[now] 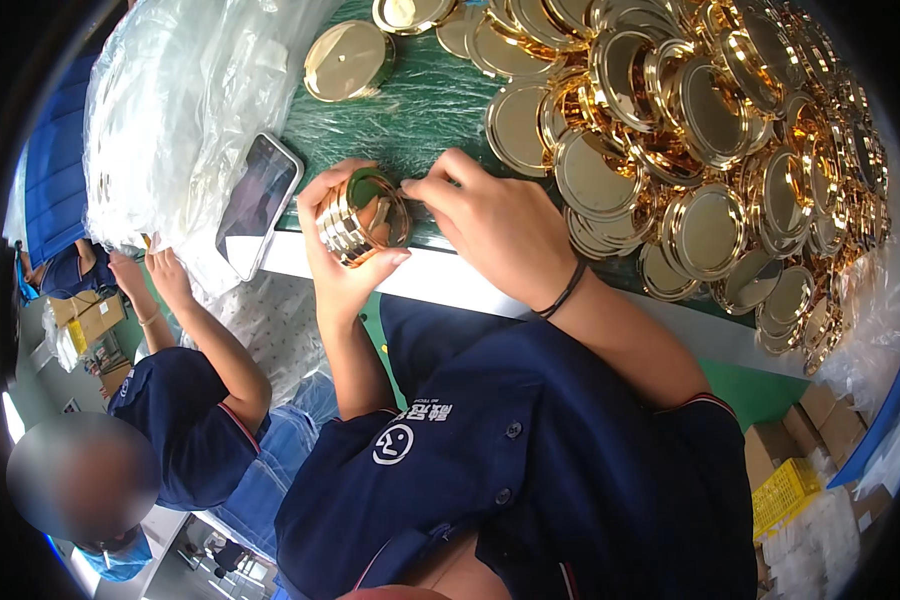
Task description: The person trims excess material from the edges of gold compact cases using a small hand tool and fits the case parts together by hand.
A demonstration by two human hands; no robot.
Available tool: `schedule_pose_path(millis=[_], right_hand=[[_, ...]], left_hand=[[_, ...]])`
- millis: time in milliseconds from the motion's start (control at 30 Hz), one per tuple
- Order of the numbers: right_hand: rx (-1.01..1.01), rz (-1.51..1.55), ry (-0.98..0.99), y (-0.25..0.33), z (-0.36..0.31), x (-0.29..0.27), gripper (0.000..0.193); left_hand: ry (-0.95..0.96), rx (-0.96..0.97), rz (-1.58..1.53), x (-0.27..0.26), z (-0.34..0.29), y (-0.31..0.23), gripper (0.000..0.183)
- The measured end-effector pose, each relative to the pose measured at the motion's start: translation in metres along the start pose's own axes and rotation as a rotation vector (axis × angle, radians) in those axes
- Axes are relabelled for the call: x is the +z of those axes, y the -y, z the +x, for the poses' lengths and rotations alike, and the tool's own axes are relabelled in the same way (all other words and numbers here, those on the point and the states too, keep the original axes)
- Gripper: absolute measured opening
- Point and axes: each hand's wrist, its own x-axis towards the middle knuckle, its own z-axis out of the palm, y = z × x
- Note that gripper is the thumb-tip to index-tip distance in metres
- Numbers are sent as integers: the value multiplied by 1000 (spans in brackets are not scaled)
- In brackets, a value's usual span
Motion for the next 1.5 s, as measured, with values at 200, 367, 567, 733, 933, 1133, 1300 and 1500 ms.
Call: schedule_pose_path(millis=[200, 367, 567, 733, 933, 1133, 1300, 1500], right_hand=[[5, -9, 9, 0, 0, -1, 23], [-7, 17, -4, 0, 1, -2, 22], [4, 67, 4, -2, 1, -1, 20], [-10, 95, -36, -3, 2, 0, 17], [0, 66, -23, -1, 2, 0, 18], [-31, 22, -22, -2, 1, 0, 21], [-38, 58, -15, -3, 2, 0, 20], [-25, 90, -33, -4, 3, 0, 17]], left_hand=[[-7, -15, -8, 1, 0, -3, 86], [-4, -10, -17, 0, -1, -1, 86], [6, 5, 2, -1, -4, 2, 85], [-10, -5, -29, 0, -3, 2, 86], [-47, -3, -75, 2, -2, 2, 85], [-55, -28, -67, 2, -3, 0, 85], [-5, -3, -29, -1, -4, 2, 82], [-16, -3, -35, 0, -3, 0, 82]])
